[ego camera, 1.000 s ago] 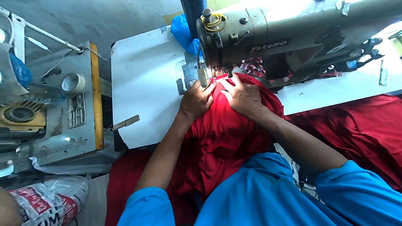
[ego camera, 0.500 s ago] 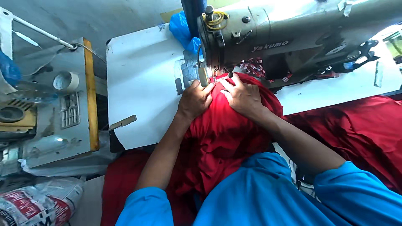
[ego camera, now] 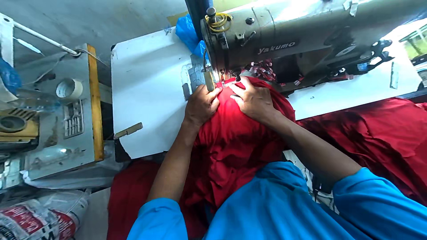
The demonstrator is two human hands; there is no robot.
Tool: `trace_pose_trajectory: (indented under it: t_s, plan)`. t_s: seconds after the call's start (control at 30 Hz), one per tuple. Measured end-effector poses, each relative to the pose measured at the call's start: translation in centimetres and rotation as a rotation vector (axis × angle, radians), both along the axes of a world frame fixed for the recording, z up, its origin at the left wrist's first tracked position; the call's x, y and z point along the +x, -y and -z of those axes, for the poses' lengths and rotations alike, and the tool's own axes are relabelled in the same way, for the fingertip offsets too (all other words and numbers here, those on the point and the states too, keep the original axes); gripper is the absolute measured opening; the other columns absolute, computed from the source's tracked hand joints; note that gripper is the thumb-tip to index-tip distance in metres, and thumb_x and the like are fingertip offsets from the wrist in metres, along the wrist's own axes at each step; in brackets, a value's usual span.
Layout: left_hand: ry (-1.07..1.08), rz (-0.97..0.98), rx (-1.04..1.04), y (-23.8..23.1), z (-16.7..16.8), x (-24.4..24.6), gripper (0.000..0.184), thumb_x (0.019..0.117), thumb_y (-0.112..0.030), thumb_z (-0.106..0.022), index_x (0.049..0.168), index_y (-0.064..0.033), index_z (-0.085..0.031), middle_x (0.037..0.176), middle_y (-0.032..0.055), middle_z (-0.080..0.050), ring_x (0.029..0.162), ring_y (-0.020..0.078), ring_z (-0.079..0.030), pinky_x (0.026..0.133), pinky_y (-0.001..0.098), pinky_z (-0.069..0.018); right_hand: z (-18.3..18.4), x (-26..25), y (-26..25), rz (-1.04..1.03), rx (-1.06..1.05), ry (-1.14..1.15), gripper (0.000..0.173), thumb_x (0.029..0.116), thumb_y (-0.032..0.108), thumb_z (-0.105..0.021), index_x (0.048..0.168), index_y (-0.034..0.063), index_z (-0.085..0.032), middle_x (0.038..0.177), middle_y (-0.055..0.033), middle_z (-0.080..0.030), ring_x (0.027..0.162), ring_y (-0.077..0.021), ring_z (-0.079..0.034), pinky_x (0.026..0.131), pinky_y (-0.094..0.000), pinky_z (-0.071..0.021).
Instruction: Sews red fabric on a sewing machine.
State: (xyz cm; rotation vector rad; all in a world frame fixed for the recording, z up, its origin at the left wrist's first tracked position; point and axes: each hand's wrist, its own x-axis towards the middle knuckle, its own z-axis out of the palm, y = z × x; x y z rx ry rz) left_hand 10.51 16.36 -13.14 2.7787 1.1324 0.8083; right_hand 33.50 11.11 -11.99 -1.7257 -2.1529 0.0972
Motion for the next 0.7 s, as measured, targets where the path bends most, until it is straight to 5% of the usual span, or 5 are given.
trace_pose_trajectory:
  t_s: [0.7]
  plan:
    - [0.063,-0.003,-0.041,-0.38,0.02,-0.36,0.033,0.0989,-0.018,-0.053,0.122,-0.0213,-0.077,0.130,0.0037,-0.070,0.123,0.0192,-0.063,0.105,0.0377,-0.0513,-0.10,0.13,-0.13,-0.012,0.002,-0.007,0.038,0.1036,0.042,-0.052,0.138,0.0326,-0.066,0.142,-0.0065,-0.059,0.073,-0.0260,-0.067,0.058,-0.0477,-0.0527]
